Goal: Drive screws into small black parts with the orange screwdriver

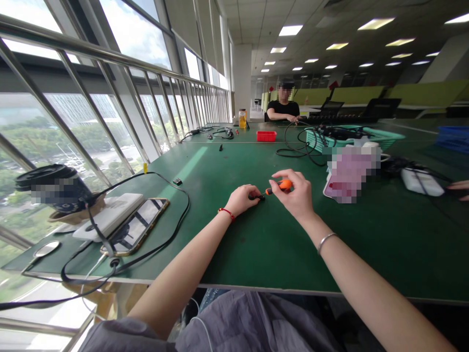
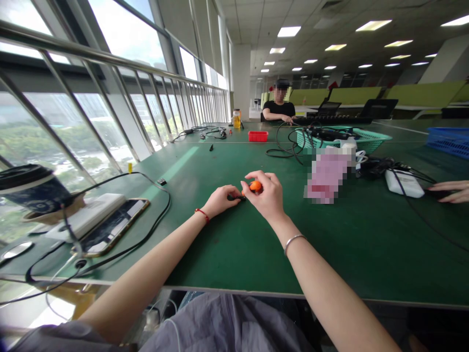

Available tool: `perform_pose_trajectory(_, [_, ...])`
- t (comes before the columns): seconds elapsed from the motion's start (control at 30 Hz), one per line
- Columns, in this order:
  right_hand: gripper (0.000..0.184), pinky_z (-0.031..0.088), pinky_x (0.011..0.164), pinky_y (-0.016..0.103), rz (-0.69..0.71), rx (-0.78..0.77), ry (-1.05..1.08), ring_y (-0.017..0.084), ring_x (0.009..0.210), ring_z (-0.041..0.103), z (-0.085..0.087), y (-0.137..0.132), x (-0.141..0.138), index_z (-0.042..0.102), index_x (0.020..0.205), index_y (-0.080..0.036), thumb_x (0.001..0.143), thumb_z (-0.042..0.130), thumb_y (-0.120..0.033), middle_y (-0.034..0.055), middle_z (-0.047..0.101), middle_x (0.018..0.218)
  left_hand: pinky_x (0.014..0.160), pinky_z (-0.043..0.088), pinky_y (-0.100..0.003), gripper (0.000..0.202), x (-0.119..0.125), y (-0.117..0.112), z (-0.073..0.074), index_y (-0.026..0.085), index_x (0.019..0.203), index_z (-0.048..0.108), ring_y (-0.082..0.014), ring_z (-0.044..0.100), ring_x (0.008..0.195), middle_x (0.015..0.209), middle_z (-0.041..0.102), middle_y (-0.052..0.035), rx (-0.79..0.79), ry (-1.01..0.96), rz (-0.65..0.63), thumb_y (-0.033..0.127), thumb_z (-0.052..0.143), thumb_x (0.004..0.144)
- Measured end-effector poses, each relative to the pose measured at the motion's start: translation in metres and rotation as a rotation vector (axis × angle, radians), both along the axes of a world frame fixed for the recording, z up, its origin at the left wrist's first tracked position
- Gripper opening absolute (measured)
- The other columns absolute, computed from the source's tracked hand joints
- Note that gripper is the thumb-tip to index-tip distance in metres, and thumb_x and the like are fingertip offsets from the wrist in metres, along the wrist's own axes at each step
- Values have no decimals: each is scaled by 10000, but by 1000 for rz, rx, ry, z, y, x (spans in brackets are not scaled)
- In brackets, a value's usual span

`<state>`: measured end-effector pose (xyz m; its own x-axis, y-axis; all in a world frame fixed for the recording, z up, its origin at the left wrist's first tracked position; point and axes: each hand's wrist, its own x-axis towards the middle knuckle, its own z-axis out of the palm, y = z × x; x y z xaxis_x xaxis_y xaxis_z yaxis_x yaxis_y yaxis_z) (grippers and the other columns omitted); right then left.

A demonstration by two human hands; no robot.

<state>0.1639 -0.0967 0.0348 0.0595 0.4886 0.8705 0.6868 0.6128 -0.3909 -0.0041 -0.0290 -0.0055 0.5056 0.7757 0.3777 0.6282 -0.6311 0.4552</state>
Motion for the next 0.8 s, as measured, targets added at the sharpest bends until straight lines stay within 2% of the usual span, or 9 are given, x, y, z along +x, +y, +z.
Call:
perform_pose_trajectory(0.17, [222, 484, 715, 335, 22, 37, -32, 191, 714, 564, 1, 0, 0, 612, 957, -218, 744, 606, -282, 11, 624, 701, 747, 471, -272, 96, 1, -4, 2, 203, 800, 673, -172, 592, 830, 839, 657, -11, 123, 73, 65, 202, 615, 724])
perform_pose_trajectory(0.3, [83, 484, 701, 329, 18, 45, -52, 197, 728, 565, -1, 2, 0, 622, 803, -234, 750, 623, -298, 14, 657, 711, 743, 465, -281, 86, 3, -6, 4, 202, 785, 661, -177, 589, 838, 839, 658, -12, 151, 111, 112, 196, 602, 723])
perform_pose_trajectory(0.37, [72, 484, 712, 332, 15, 43, -56, 201, 757, 571, -2, 3, 0, 616, 762, -242, 756, 629, -312, 14, 678, 752, 736, 462, -279, 82, 4, -8, 6, 202, 779, 655, -177, 589, 839, 842, 660, -13, 149, 127, 129, 192, 598, 720])
perform_pose_trajectory(0.43, [96, 487, 714, 335, 13, 43, -57, 201, 755, 571, -2, 2, 0, 621, 821, -244, 752, 633, -310, 15, 676, 767, 736, 459, -281, 77, 4, -9, 7, 199, 773, 648, -179, 589, 839, 844, 660, -15, 152, 140, 137, 188, 596, 717])
perform_pose_trajectory(0.53, [248, 492, 751, 343, 44, 58, -68, 195, 762, 577, -1, 1, 0, 603, 986, -230, 741, 617, -267, 22, 664, 812, 736, 455, -286, 73, 5, -11, 8, 196, 767, 638, -181, 586, 835, 840, 657, -17, 168, 150, 141, 179, 588, 716])
perform_pose_trajectory(0.6, [278, 491, 772, 345, 57, 65, -81, 189, 757, 580, 0, 0, -1, 592, 1016, -225, 740, 606, -251, 23, 662, 833, 729, 451, -287, 71, 5, -10, 8, 195, 763, 634, -182, 583, 829, 836, 656, -18, 175, 151, 141, 179, 582, 718])
perform_pose_trajectory(0.73, [101, 491, 727, 331, 20, 58, -87, 186, 714, 566, 0, 1, -1, 614, 835, -239, 752, 620, -296, 13, 664, 756, 724, 448, -283, 64, 5, -10, 7, 197, 758, 633, -180, 580, 827, 832, 655, -16, 177, 138, 131, 187, 584, 718])
perform_pose_trajectory(0.8, [77, 490, 719, 330, 13, 69, -79, 191, 719, 564, 0, 1, -1, 612, 800, -240, 753, 622, -300, 14, 668, 745, 725, 449, -283, 65, 5, -9, 6, 197, 759, 634, -179, 579, 826, 832, 654, -15, 175, 133, 131, 185, 585, 718])
